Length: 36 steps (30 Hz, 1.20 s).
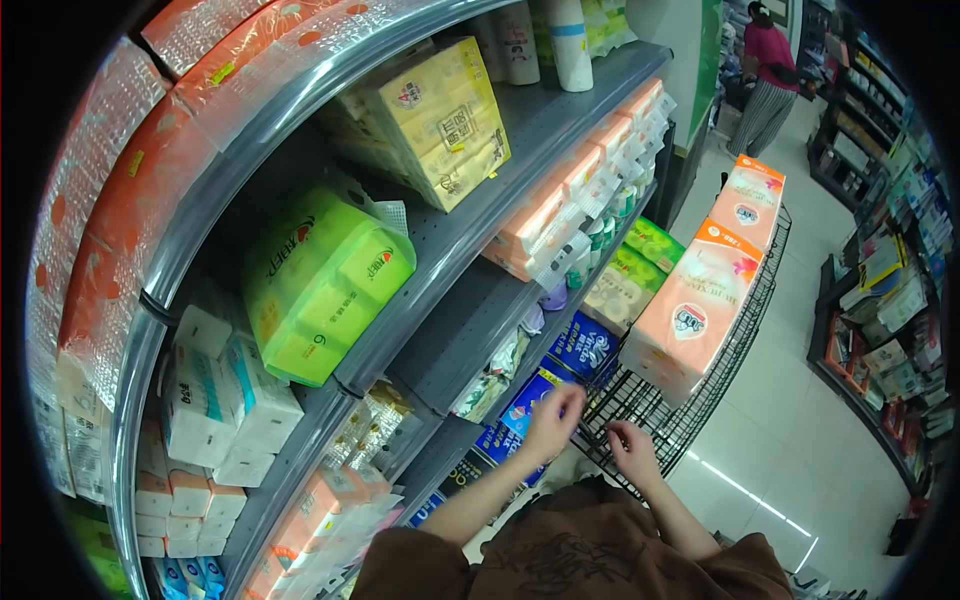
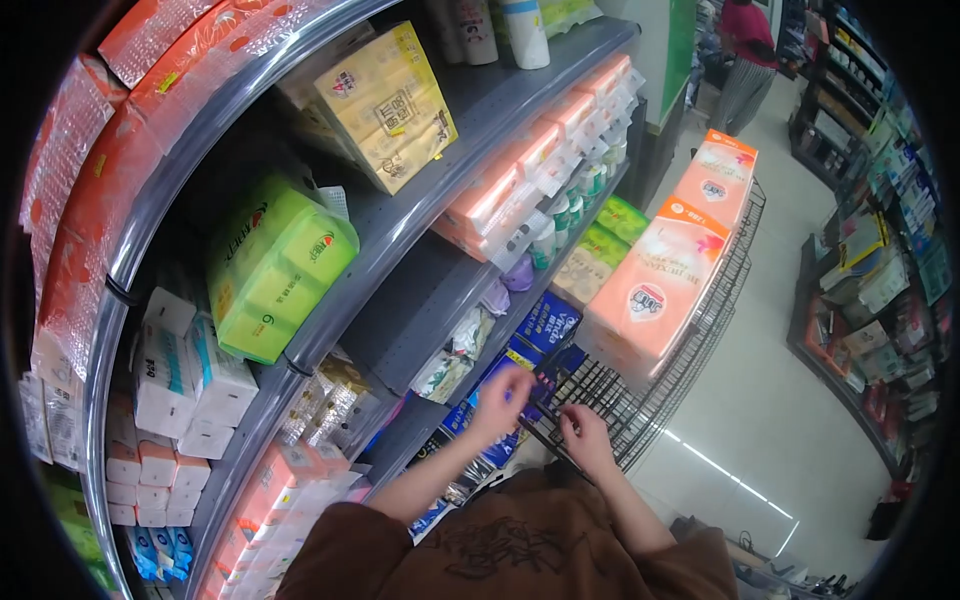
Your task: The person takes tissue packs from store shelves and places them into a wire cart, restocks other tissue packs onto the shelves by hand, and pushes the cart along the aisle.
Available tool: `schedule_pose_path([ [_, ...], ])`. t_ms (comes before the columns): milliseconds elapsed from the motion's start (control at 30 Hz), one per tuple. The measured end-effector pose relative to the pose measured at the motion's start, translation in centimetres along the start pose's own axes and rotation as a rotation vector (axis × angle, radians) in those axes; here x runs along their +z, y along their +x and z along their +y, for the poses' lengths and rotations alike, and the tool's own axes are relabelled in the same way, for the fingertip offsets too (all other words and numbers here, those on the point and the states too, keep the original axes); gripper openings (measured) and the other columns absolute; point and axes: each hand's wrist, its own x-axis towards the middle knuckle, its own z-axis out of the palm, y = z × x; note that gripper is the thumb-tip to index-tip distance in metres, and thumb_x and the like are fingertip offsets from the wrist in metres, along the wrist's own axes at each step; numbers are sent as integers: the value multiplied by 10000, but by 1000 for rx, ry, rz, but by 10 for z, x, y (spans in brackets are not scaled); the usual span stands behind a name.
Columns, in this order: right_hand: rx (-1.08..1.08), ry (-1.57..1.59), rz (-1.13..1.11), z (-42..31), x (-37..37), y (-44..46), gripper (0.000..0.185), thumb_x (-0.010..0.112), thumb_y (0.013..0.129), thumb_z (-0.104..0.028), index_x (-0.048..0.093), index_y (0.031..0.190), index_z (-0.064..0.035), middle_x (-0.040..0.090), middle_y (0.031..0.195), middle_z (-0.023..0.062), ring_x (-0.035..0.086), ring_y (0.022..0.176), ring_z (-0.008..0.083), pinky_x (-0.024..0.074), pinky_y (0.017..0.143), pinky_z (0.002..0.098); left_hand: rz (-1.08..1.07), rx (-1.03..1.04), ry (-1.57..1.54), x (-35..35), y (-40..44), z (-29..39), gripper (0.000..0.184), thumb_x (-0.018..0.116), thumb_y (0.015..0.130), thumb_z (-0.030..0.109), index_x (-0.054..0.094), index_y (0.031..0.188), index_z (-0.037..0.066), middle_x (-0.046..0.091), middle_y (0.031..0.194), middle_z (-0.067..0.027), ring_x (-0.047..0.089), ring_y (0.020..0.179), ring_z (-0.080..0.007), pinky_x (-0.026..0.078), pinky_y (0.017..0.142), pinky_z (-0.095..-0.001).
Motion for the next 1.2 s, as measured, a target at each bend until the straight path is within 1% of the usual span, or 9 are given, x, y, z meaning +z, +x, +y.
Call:
schedule_pose_path([
  [67,-37,-61,0,9,-1,-8,174,601,910,-107,654,1048,-14,678,960,171,663,882,318,520,773,368,82,21,84,-24,54,-10,179,609,944,121,576,1102,45,651,997,-65,612,931,-130,488,790,-297],
  [200,-67,-138,-1,39,5,-22,149,582,894,-91,654,998,-12,655,939,198,629,893,389,502,792,435,193,-210,-67,-58,160,-36,656,653,915,207,277,1444,114,506,1273,-117,559,1035,-180,474,839,-296],
  [500,-116,-90,-32,46,-2,-18,151,571,877,-56,663,989,-14,645,905,187,620,889,379,495,794,441,115,-369,-323,-45,204,-8,730,597,925,144,144,1496,199,471,1295,-147,546,1103,-267,503,902,-407],
  [600,-74,-61,-49,48,-3,-16,147,570,874,-48,666,978,-9,645,898,186,620,879,376,497,788,437,174,-348,-615,-46,211,-6,658,592,948,132,204,1473,218,464,1288,-123,542,1081,-262,515,841,-376],
  [700,-42,0,-47,56,-3,-17,140,567,875,-41,669,965,-6,644,887,185,621,870,376,498,784,433,338,-356,-744,-49,227,-23,491,626,954,132,403,1391,171,543,1158,-80,567,938,-176,500,759,-298],
  [800,-28,35,-45,58,-3,-18,135,568,878,-40,671,959,-6,644,882,185,624,861,377,500,782,432,447,-345,-686,-53,251,-44,250,670,947,189,604,1161,78,618,907,-13,552,764,-78,431,672,-220],
  [900,-22,64,-50,55,-7,-17,132,569,881,-41,669,959,-4,649,895,188,631,876,373,504,795,424,520,-194,-576,-54,258,-39,152,673,944,162,654,1016,29,619,831,4,538,717,-65,414,674,-207],
  [1000,-30,29,-63,57,-7,-17,134,570,888,-39,670,970,-5,657,907,188,648,858,358,520,758,406,518,-89,-548,-68,233,-12,142,694,925,135,656,995,18,608,837,10,512,701,-73,433,681,-236],
  [1200,73,312,-25,23,-23,-11,142,534,934,-10,661,991,21,680,782,92,655,711,169,528,673,294,436,-73,-640,-106,116,8,158,619,975,145,627,1052,8,627,1000,-33,537,867,-89,426,803,-246],
])
